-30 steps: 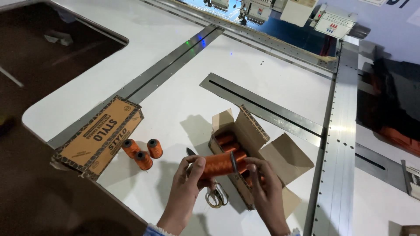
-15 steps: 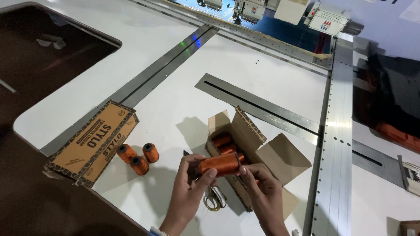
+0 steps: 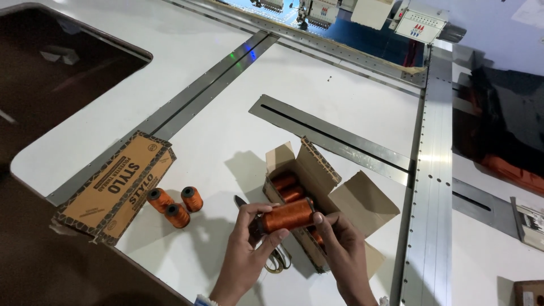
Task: Unpacking orange thread spools from a box and using scissors to remove the plastic wrapping.
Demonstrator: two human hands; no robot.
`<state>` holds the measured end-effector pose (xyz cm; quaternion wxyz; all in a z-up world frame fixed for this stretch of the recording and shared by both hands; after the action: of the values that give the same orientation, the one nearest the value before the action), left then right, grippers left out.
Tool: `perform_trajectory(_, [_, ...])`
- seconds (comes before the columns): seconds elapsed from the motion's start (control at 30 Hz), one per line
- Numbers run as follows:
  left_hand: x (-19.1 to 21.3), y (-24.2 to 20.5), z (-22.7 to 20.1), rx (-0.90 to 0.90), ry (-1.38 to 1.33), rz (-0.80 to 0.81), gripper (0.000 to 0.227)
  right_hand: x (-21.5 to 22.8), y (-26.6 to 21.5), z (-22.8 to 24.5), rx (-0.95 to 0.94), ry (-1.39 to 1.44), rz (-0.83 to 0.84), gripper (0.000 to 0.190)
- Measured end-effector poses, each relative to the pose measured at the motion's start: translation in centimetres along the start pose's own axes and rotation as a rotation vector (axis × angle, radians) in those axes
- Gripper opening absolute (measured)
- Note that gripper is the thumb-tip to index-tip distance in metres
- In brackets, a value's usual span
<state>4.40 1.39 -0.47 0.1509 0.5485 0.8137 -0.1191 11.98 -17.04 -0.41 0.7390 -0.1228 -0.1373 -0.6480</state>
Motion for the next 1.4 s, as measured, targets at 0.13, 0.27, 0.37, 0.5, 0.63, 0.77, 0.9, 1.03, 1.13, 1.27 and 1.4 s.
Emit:
perform_trajectory(0.13, [-0.3, 0.1, 0.8, 0.020, 0.019, -0.009, 0.047, 0.4, 0.3, 0.3, -0.101, 0.021, 0.087, 0.034])
perform_trajectory(0.27, [-1.0, 0.5, 1.2, 0.077, -0.006, -0.036, 0.047, 1.4, 0.9, 0.4, -0.252, 0.018, 0.091, 0.032])
perform_trajectory(0.37, [-2.2, 0.7, 0.7, 0.176, 0.015, -0.047, 0.050, 1.7, 0.9, 1.3, -0.312, 0.070, 0.148, 0.041])
perform_trajectory(0.5, [-4.3, 1.1, 1.1, 0.140, 0.034, 0.074, 0.050, 1.3, 0.8, 1.0, -0.361, 0.094, 0.207, 0.048])
perform_trajectory(0.63, [-4.5, 1.6, 1.3, 0.209, 0.070, 0.101, 0.050, 1.5, 1.7, 1.3, -0.428, 0.233, 0.150, 0.049])
perform_trajectory(0.77, [-1.3, 2.4, 2.2, 0.234, 0.237, 0.052, 0.053, 2.9, 5.2, -0.1, -0.140, -0.112, 0.174, 0.057])
perform_trajectory(0.9, [7.6, 4.3, 3.7, 0.167, 0.307, -0.309, 0.042, 2.2, 8.5, -2.4, 0.278, -0.796, 0.270, 0.065])
perform_trajectory(1.03, [17.7, 5.9, 3.4, -0.287, 0.646, -0.439, 0.035, -0.6, 9.8, -6.7, 0.678, -1.141, 0.292, 0.052])
perform_trajectory(1.13, [19.3, 4.9, 1.1, -0.045, 0.723, -0.605, 0.030, -2.5, 10.5, -10.6, 0.692, -1.439, 0.496, 0.076])
perform_trajectory(1.27, [24.2, 5.2, 5.1, -0.056, 0.887, -0.562, 0.032, -3.9, 10.7, -11.2, 0.838, -1.443, 0.497, 0.065])
perform_trajectory(1.4, [22.8, 4.7, 5.5, -0.002, 0.851, -0.495, 0.040, -4.5, 11.4, -13.6, 0.823, -1.390, 0.545, 0.063])
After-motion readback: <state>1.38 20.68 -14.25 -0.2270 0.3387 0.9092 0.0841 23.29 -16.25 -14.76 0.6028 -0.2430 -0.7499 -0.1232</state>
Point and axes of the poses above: each hand's wrist, its own y-axis towards the middle knuckle, its own x-axis out of the back of the hand, z = x × y, the point moved 5 cm from there along y, towards the middle knuckle, and after that the axes turned 15 degrees about -y, right-handed, at the moved point
